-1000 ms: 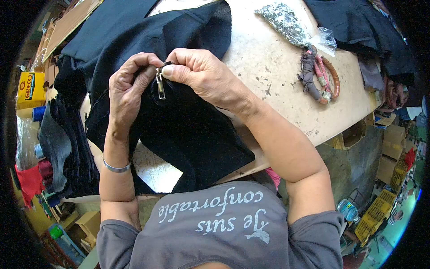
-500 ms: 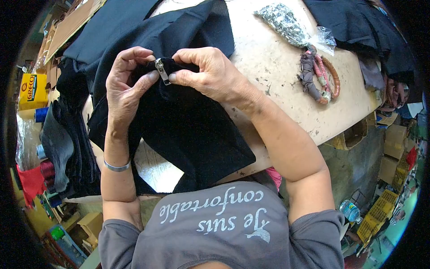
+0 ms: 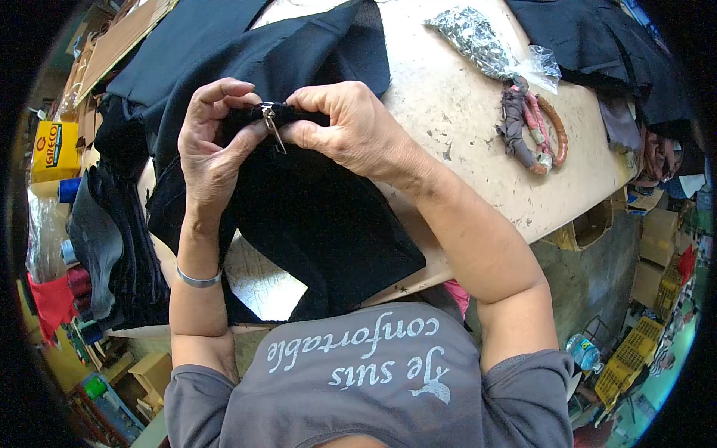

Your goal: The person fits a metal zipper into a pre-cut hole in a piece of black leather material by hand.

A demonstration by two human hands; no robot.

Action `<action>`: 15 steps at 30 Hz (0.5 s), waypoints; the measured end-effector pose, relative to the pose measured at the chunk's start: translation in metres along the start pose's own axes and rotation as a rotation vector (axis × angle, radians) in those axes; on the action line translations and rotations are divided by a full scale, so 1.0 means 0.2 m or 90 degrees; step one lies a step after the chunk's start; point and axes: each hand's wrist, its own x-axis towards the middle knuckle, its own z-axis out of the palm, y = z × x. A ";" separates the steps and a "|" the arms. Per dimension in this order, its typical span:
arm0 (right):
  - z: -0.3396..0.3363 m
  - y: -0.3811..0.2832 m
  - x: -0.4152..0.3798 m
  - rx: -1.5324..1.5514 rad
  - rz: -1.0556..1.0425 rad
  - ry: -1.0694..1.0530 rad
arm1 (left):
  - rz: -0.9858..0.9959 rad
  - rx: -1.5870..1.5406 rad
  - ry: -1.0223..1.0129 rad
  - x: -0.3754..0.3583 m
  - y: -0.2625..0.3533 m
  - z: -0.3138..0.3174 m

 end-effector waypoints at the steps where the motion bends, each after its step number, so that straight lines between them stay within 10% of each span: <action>1: 0.00 -0.01 0.00 0.004 -0.002 0.007 | 0.000 0.004 0.010 0.00 0.00 0.01; 15: 0.02 -0.03 -0.02 -0.012 0.010 0.032 | 0.075 0.137 -0.044 0.02 0.02 0.00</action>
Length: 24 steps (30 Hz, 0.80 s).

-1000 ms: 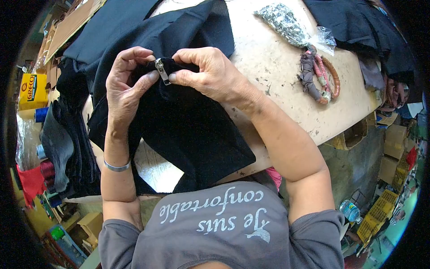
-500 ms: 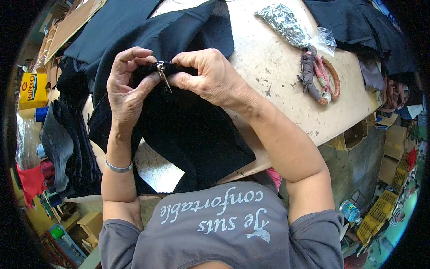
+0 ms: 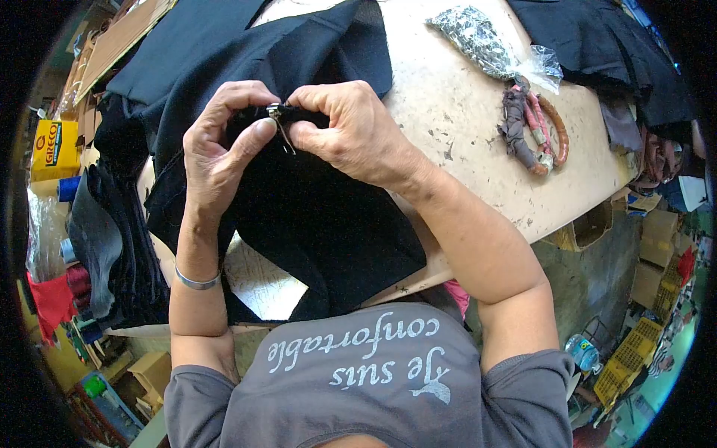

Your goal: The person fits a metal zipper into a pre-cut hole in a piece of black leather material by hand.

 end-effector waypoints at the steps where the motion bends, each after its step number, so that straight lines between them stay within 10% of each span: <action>1: 0.00 0.00 0.00 -0.009 -0.012 0.000 | 0.002 0.010 0.005 0.00 -0.01 0.01; 24: -0.01 0.03 0.01 0.153 0.095 -0.060 | -0.101 -0.040 0.014 -0.01 0.01 0.03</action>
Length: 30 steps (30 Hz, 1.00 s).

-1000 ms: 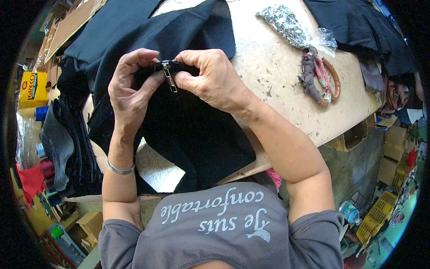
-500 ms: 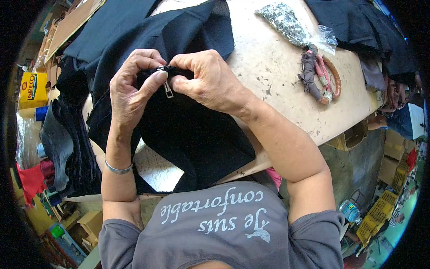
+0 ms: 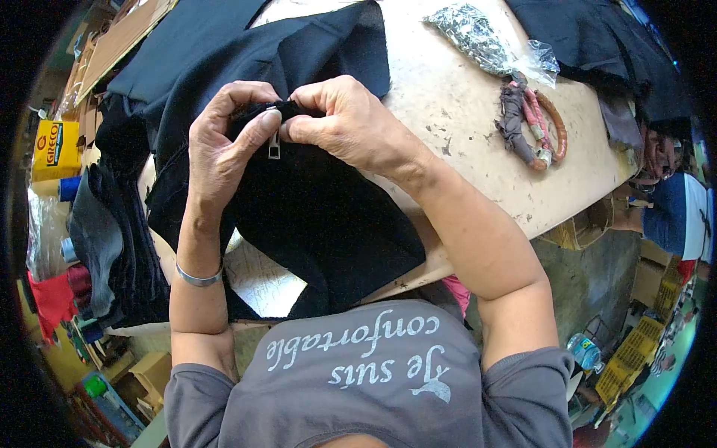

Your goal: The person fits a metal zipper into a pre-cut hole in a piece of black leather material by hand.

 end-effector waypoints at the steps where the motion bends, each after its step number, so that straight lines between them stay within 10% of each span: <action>1: 0.00 0.00 0.00 0.004 -0.008 0.004 | 0.016 0.005 -0.008 0.00 -0.02 -0.01; 30: -0.01 -0.02 0.00 0.084 0.044 -0.012 | -0.027 -0.075 0.032 -0.01 -0.01 0.01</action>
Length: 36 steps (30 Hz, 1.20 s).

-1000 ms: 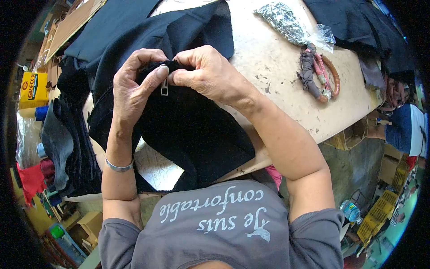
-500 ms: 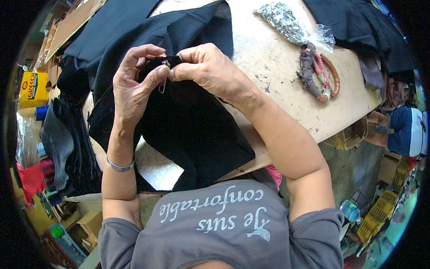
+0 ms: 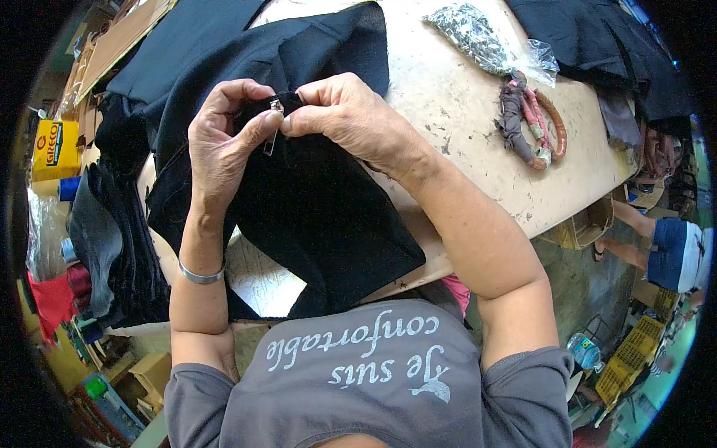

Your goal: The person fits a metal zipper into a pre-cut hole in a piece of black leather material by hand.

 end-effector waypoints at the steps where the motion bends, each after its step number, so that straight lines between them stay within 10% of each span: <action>1: -0.01 0.00 0.00 -0.009 0.013 -0.010 | 0.004 -0.011 0.003 0.00 0.00 0.00; 14: -0.02 0.00 0.00 0.014 0.034 -0.016 | -0.047 -0.133 -0.030 0.02 -0.04 -0.03; 25: 0.03 -0.02 -0.01 -0.214 -0.117 0.042 | -0.021 0.159 -0.155 0.04 0.10 -0.11; 36: -0.02 -0.04 0.00 -0.073 -0.068 0.025 | -0.122 -0.073 -0.180 0.05 0.02 -0.14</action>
